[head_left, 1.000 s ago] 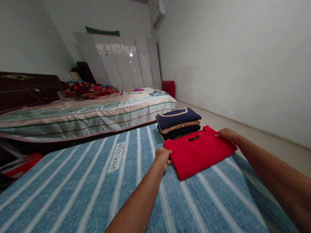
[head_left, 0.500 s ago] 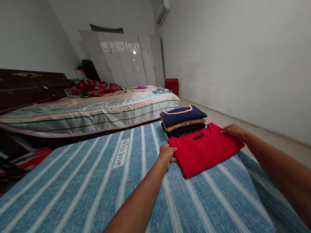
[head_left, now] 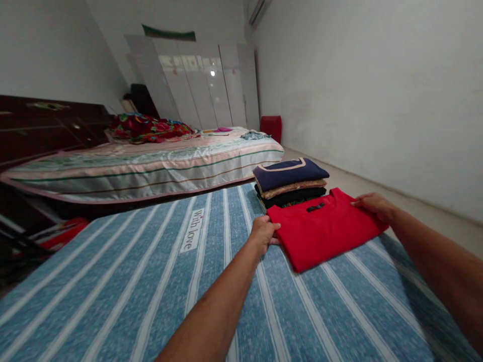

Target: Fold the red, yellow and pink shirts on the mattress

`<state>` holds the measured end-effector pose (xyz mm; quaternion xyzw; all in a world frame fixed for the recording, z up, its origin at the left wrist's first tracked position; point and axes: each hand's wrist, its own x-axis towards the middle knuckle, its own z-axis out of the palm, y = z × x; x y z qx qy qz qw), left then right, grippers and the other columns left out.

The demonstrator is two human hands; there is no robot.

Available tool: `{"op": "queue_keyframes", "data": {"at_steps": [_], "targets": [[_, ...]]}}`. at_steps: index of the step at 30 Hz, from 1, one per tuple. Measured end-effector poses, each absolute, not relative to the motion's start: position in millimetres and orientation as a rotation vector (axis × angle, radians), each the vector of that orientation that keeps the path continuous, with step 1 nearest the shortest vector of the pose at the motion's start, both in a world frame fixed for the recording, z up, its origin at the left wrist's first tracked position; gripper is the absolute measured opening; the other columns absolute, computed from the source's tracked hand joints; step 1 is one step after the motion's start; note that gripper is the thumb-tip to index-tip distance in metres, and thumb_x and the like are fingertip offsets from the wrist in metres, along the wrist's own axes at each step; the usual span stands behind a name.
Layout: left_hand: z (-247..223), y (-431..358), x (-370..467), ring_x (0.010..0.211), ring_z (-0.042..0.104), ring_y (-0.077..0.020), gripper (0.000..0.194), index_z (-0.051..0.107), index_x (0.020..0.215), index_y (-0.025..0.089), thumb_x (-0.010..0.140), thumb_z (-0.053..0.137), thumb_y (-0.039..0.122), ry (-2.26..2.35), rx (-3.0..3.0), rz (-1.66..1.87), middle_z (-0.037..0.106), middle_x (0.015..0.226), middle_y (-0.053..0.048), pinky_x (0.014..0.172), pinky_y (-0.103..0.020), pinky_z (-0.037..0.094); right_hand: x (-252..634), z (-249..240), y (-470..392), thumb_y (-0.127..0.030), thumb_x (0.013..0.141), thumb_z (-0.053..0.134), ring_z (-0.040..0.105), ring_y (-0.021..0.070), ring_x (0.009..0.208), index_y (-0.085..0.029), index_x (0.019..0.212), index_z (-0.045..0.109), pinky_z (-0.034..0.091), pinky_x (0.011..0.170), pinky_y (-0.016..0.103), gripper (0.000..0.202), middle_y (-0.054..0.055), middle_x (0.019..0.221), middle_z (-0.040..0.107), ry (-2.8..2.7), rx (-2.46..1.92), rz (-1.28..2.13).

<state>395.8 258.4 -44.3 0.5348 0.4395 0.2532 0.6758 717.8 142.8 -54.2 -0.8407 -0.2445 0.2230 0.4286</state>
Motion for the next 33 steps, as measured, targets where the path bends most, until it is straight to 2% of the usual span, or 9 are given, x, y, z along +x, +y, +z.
{"op": "queue_keyframes", "data": {"at_steps": [4, 10, 14, 17, 20, 23, 26, 29, 33], "targets": [[-39, 258, 398, 0.049, 0.061, -0.0115, 0.02, 0.061, 0.094, 0.013, 0.078, 0.053, 0.004, 1.07, 1.307, 0.502, 0.067, 0.067, -0.002, 0.052, -0.028, 0.056, 718, -52, 144, -0.017, 0.077, 0.062, 0.062, 0.0176, 0.05, -0.012, 0.089, 0.067, 0.047, 0.047, 0.026, 0.014, 0.006, 0.06, 0.067, -0.541, -2.158, 0.604], [-36, 261, 408, 0.038, 0.053, -0.0109, 0.006, 0.06, 0.069, 0.011, 0.072, 0.06, 0.006, 1.292, 1.467, 0.441, 0.052, 0.044, 0.002, 0.044, -0.024, 0.051, 710, -56, 140, -0.024, 0.079, 0.061, 0.062, 0.0158, 0.055, -0.012, 0.087, 0.07, 0.045, 0.049, 0.024, 0.018, 0.006, 0.064, 0.068, -0.64, -2.282, 0.545], [-38, 266, 410, 0.044, 0.059, -0.0157, 0.004, 0.062, 0.068, 0.01, 0.071, 0.06, 0.008, 1.372, 1.552, 0.392, 0.057, 0.047, -0.002, 0.046, -0.026, 0.051, 714, -46, 134, -0.029, 0.077, 0.062, 0.065, 0.0214, 0.068, -0.012, 0.083, 0.071, 0.046, 0.057, 0.028, 0.02, 0.009, 0.071, 0.069, -0.776, -2.414, 0.403], [-34, 263, 408, 0.059, 0.066, -0.0251, 0.005, 0.064, 0.073, 0.009, 0.07, 0.06, 0.01, 1.43, 1.634, 0.342, 0.066, 0.06, -0.012, 0.053, -0.032, 0.053, 707, -36, 132, -0.033, 0.077, 0.062, 0.063, 0.0313, 0.091, -0.011, 0.09, 0.071, 0.045, 0.07, 0.035, 0.027, 0.016, 0.089, 0.069, -0.862, -2.509, 0.215], [-22, 249, 406, 0.091, 0.066, -0.0293, 0.024, 0.063, 0.096, 0.012, 0.072, 0.06, 0.012, 1.546, 1.97, 0.471, 0.069, 0.093, -0.016, 0.076, -0.036, 0.052, 677, -28, 135, -0.04, 0.084, 0.052, 0.06, 0.0312, 0.099, -0.015, 0.108, 0.066, 0.044, 0.078, 0.037, 0.038, 0.016, 0.106, 0.066, -1.134, -2.512, -0.026], [-14, 232, 409, 0.121, 0.049, -0.0266, 0.033, 0.055, 0.113, 0.015, 0.081, 0.053, 0.021, 1.475, 2.475, 0.574, 0.056, 0.127, -0.016, 0.098, -0.037, 0.041, 635, -26, 145, -0.049, 0.089, 0.041, 0.059, 0.0254, 0.1, -0.019, 0.117, 0.061, 0.043, 0.086, 0.034, 0.045, 0.012, 0.113, 0.063, -1.586, -2.295, -0.224], [-20, 225, 417, 0.138, 0.027, -0.0287, 0.048, 0.048, 0.128, 0.014, 0.088, 0.043, 0.04, 1.334, 2.599, 0.341, 0.033, 0.148, -0.016, 0.109, -0.044, 0.028, 606, -34, 158, -0.059, 0.088, 0.039, 0.048, 0.0287, 0.117, -0.022, 0.127, 0.055, 0.037, 0.097, 0.041, 0.056, 0.013, 0.13, 0.052, -1.761, -2.253, -0.282], [-38, 229, 421, 0.142, 0.011, -0.0314, 0.068, 0.033, 0.141, 0.014, 0.087, 0.035, 0.056, 1.347, 2.527, 0.107, 0.014, 0.155, -0.016, 0.111, -0.052, 0.017, 598, -48, 167, -0.067, 0.086, 0.033, 0.039, 0.0356, 0.125, -0.027, 0.135, 0.047, 0.034, 0.096, 0.055, 0.065, 0.013, 0.139, 0.043, -1.725, -2.43, -0.162], [-57, 236, 420, 0.143, 0.005, -0.0305, 0.073, 0.026, 0.146, 0.016, 0.087, 0.029, 0.06, 1.302, 2.543, 0.114, 0.008, 0.156, -0.013, 0.111, -0.055, 0.011, 602, -65, 170, -0.069, 0.086, 0.025, 0.038, 0.0374, 0.126, -0.031, 0.134, 0.047, 0.031, 0.095, 0.062, 0.065, 0.011, 0.139, 0.043, -1.732, -2.506, 0.009]]}}
